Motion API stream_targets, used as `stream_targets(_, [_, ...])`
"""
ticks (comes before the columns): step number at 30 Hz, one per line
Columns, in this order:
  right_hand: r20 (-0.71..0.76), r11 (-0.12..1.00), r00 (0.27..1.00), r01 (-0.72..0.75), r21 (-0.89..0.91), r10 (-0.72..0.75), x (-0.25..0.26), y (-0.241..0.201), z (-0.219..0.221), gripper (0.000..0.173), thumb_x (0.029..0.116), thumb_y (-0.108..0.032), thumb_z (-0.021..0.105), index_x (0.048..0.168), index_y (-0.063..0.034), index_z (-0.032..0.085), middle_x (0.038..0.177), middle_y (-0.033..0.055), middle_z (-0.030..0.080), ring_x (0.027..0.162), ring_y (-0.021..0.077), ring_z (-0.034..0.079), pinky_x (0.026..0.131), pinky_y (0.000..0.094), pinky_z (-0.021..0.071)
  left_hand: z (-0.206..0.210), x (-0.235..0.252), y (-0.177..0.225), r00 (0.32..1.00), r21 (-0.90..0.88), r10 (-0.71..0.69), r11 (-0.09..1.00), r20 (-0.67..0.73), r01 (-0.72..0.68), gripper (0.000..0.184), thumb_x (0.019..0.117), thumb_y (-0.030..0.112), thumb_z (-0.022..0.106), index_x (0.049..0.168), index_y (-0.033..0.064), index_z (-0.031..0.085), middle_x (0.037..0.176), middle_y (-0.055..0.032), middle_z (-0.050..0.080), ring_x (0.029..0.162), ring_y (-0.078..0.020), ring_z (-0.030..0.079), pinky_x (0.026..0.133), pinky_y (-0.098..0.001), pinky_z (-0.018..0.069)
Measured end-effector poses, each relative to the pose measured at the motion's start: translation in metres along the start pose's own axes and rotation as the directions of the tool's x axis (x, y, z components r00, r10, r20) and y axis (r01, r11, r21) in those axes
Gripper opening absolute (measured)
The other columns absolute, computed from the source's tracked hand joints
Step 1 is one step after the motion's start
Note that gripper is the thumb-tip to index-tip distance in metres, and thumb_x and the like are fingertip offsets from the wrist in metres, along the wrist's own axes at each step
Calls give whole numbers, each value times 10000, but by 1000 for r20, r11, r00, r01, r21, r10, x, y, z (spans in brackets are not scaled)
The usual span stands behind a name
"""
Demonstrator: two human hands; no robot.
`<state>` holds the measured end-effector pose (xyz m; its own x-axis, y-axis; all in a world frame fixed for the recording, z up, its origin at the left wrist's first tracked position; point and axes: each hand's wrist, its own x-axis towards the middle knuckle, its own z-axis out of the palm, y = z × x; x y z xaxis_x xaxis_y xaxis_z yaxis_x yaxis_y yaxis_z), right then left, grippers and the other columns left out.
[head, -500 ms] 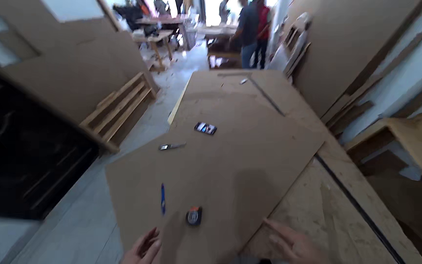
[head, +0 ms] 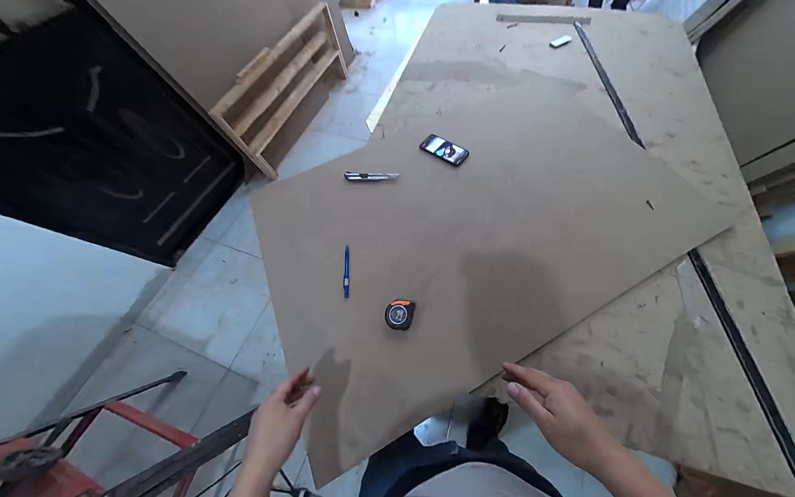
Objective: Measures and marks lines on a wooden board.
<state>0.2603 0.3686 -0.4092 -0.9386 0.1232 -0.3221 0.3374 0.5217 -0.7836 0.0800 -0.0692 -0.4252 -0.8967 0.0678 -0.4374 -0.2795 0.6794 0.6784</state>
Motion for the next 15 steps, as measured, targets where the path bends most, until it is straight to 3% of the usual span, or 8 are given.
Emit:
stream_targets(2, [-61,999,997,-35,32,37,0,-4,21,557,1060,-565,461,1410,-174,645,1267,-39,723,1174,61,672,1053,355,559,-7,53,6,999,44,24,999,34,-25,480,973,239,699,1410,66,599,1228,-104,717,1092,-236,706,988,-495,573])
stream_targets(5, [-156,990,979,-117,78,129,-6,-8,54,514,1062,-523,490,1375,-157,671,1221,-37,740,1128,61,690,1017,345,579,-7,130,29,999,146,10,989,50,-18,436,985,292,706,1353,70,634,1134,-126,735,998,-280,723,919,-555,581])
stream_targets(9, [-224,965,945,-207,158,240,-6,-19,87,483,1065,-475,519,1356,-125,682,1210,-9,747,1130,86,698,1017,360,582,8,208,71,995,295,-30,955,95,0,488,988,439,687,1251,29,650,1061,-176,727,972,-364,712,891,-629,556])
stream_targets(12, [-265,950,921,-236,205,286,10,-18,92,476,1064,-462,531,1348,-112,686,1194,-4,751,1105,84,709,1007,347,591,29,240,90,986,444,-71,896,150,-3,602,955,570,670,1158,4,708,1077,-232,710,1057,-425,673,942,-668,506])
stream_targets(15, [-356,966,907,-157,207,224,47,-2,78,458,1073,-443,517,1342,-112,687,1193,-5,749,1088,91,716,975,346,614,46,257,97,985,513,-94,859,143,7,537,929,527,725,1082,12,730,1028,-235,713,1022,-425,680,908,-667,514])
